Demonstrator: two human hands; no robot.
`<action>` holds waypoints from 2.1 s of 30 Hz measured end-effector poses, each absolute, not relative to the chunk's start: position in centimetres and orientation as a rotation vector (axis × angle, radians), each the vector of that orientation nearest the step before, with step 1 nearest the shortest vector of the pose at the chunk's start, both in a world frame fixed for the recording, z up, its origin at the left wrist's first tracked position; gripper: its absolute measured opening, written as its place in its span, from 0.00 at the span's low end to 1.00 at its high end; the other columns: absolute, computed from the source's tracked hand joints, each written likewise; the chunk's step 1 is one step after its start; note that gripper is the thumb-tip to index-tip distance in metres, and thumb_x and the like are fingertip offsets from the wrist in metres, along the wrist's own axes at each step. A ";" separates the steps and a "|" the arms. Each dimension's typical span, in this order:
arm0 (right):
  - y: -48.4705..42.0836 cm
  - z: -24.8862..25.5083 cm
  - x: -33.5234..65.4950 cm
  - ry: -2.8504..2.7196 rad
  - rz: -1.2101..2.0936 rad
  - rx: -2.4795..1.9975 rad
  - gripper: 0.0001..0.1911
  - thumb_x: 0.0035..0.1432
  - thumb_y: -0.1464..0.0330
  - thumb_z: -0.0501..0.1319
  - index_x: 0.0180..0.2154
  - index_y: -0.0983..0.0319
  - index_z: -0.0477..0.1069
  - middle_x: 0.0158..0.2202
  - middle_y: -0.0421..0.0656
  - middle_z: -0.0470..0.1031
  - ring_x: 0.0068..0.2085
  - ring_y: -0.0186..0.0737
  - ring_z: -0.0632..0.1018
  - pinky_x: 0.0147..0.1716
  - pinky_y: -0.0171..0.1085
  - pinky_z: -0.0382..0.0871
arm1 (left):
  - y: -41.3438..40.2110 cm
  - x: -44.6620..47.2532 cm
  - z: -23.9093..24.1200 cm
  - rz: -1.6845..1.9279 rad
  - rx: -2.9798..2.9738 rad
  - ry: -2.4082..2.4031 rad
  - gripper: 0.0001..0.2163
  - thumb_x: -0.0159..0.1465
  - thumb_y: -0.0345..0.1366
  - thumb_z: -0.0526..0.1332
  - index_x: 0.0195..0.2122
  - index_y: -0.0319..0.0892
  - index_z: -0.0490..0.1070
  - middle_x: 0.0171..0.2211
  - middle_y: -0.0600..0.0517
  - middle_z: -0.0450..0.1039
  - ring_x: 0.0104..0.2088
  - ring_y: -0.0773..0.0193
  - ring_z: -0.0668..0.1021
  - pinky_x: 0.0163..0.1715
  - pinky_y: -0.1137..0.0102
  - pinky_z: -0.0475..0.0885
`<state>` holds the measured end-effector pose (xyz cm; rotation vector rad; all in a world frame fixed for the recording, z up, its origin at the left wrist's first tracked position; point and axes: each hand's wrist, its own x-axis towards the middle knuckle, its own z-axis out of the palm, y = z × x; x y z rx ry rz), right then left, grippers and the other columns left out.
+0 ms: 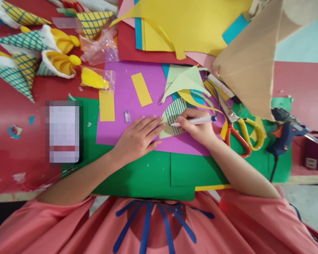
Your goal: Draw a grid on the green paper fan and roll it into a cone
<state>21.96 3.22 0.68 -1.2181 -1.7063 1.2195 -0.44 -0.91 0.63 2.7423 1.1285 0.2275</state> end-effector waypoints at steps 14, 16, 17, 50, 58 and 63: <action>3.4 0.8 21.9 -1.724 1.319 -1.234 0.15 0.54 0.71 0.59 0.17 0.62 0.62 0.16 0.35 0.63 0.20 0.27 0.63 0.20 0.31 0.55 | -0.8 -0.3 0.7 0.237 2.736 1.125 0.21 0.67 0.39 0.53 0.60 0.39 0.60 0.61 0.45 0.63 0.60 0.54 0.66 0.60 0.57 0.61; 3.4 0.8 21.9 -1.721 1.304 -1.237 0.15 0.54 0.70 0.59 0.17 0.62 0.62 0.17 0.35 0.62 0.21 0.27 0.62 0.20 0.31 0.55 | -0.8 -0.3 0.7 0.237 2.737 1.127 0.21 0.67 0.39 0.53 0.60 0.39 0.61 0.61 0.45 0.63 0.60 0.54 0.66 0.60 0.57 0.61; 3.4 0.8 21.9 -1.731 1.299 -1.238 0.15 0.55 0.69 0.59 0.18 0.62 0.61 0.17 0.35 0.62 0.20 0.27 0.62 0.20 0.31 0.55 | -0.8 -0.3 0.8 0.237 2.738 1.129 0.21 0.67 0.39 0.53 0.60 0.39 0.61 0.61 0.45 0.63 0.60 0.54 0.66 0.60 0.57 0.61; 3.7 0.8 22.6 -1.607 1.359 -1.178 0.14 0.54 0.69 0.57 0.17 0.62 0.63 0.16 0.36 0.66 0.20 0.29 0.65 0.20 0.31 0.58 | -0.8 -0.4 0.8 0.217 2.703 1.128 0.22 0.67 0.38 0.53 0.61 0.41 0.59 0.61 0.45 0.62 0.61 0.54 0.65 0.61 0.56 0.60; 3.6 0.8 22.2 -1.856 1.356 -1.084 0.16 0.54 0.71 0.58 0.16 0.63 0.60 0.16 0.34 0.60 0.19 0.26 0.60 0.19 0.31 0.52 | -0.8 -0.4 0.7 0.249 2.671 1.115 0.23 0.66 0.38 0.54 0.62 0.42 0.58 0.61 0.45 0.62 0.62 0.53 0.65 0.61 0.55 0.61; 3.6 0.8 22.4 -1.749 1.321 -1.144 0.15 0.53 0.71 0.59 0.16 0.63 0.64 0.16 0.36 0.65 0.19 0.27 0.64 0.20 0.31 0.55 | -0.9 -0.4 0.7 0.238 2.685 1.122 0.22 0.67 0.38 0.53 0.62 0.41 0.58 0.61 0.45 0.62 0.61 0.53 0.65 0.61 0.55 0.60</action>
